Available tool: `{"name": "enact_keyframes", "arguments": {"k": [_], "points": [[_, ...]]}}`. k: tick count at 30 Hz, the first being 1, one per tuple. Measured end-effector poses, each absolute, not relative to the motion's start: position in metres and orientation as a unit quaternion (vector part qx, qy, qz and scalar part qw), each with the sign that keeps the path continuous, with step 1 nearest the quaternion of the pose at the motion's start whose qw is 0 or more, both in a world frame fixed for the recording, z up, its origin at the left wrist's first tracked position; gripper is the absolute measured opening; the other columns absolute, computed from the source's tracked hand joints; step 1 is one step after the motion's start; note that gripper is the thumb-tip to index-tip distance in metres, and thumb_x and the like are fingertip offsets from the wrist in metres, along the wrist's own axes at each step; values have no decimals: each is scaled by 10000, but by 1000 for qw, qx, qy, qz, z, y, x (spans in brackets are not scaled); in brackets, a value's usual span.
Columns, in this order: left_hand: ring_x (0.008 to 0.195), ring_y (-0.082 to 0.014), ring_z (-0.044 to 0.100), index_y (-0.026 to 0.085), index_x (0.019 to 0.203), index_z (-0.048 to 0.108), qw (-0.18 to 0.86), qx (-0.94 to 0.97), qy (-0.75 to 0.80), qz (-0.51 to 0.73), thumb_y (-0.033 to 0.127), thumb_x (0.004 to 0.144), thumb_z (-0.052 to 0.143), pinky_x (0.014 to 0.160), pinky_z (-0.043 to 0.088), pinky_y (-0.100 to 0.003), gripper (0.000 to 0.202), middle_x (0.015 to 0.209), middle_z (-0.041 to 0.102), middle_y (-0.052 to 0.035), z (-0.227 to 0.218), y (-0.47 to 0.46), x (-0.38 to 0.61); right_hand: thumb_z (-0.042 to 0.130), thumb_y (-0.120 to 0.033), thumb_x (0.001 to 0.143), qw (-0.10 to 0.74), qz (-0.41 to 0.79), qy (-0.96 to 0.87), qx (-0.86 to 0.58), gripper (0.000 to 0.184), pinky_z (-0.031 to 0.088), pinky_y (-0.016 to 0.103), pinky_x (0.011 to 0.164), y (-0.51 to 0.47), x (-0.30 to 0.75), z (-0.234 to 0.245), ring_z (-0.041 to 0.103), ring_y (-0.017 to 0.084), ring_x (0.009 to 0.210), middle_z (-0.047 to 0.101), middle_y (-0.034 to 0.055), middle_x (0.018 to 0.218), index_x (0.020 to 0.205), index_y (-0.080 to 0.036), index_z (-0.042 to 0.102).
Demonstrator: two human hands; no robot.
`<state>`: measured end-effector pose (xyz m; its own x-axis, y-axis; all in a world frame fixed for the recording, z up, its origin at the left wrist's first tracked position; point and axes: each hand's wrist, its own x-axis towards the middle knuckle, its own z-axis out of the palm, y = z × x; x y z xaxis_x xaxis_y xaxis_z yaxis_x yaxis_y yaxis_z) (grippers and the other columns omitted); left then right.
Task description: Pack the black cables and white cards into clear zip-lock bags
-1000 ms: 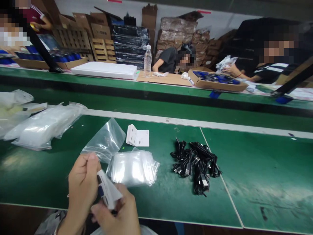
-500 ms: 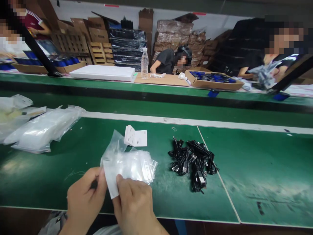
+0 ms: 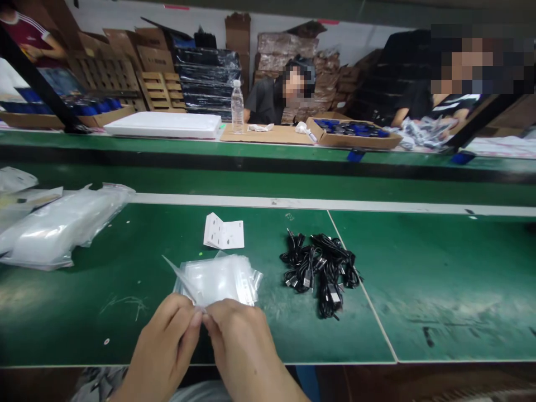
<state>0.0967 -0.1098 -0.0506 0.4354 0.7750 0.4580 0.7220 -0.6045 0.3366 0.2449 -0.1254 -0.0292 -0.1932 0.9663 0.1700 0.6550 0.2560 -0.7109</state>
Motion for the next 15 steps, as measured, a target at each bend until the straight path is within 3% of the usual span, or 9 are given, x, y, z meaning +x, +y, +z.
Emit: {"name": "enact_keyframes", "arguments": {"k": [3, 7, 9, 12, 15], "points": [[616, -138, 505, 217, 761, 447, 71, 845, 437, 302, 141, 883, 360, 534, 409, -237, 167, 720, 479, 5, -50, -111, 94, 594, -132, 767, 362, 257, -663, -602, 79, 412, 216, 511, -121, 247, -34, 547, 128, 549, 587, -3, 671, 710, -182, 568], [656, -141, 516, 218, 814, 469, 108, 850, 422, 296, 124, 873, 370, 574, 438, -241, 148, 757, 490, -4, -47, -115, 92, 601, -101, 764, 425, 355, -624, -551, 276, 486, 217, 667, -114, 248, -39, 624, 137, 749, 654, 30, 901, 1026, -187, 594], [701, -146, 532, 219, 842, 484, 126, 855, 409, 292, 119, 864, 380, 619, 460, -243, 146, 787, 502, -13, -45, -118, 93, 555, -68, 785, 425, 381, -645, -508, 247, 476, 220, 708, -112, 243, -43, 626, 132, 764, 675, 7, 862, 965, -210, 648], [759, -148, 550, 223, 850, 501, 147, 855, 401, 293, 133, 862, 400, 690, 473, -236, 136, 814, 520, -15, -44, -120, 93, 540, -14, 742, 399, 403, -632, -529, 195, 430, 169, 541, -109, 231, -51, 580, 104, 585, 641, -30, 643, 732, -168, 658], [706, -131, 550, 230, 799, 494, 178, 831, 433, 300, 181, 890, 389, 658, 468, -216, 147, 776, 510, 4, -48, -115, 92, 556, -17, 714, 371, 403, -607, -575, 162, 338, 146, 420, -106, 225, -57, 506, 81, 467, 580, -50, 530, 646, -149, 621]]}}
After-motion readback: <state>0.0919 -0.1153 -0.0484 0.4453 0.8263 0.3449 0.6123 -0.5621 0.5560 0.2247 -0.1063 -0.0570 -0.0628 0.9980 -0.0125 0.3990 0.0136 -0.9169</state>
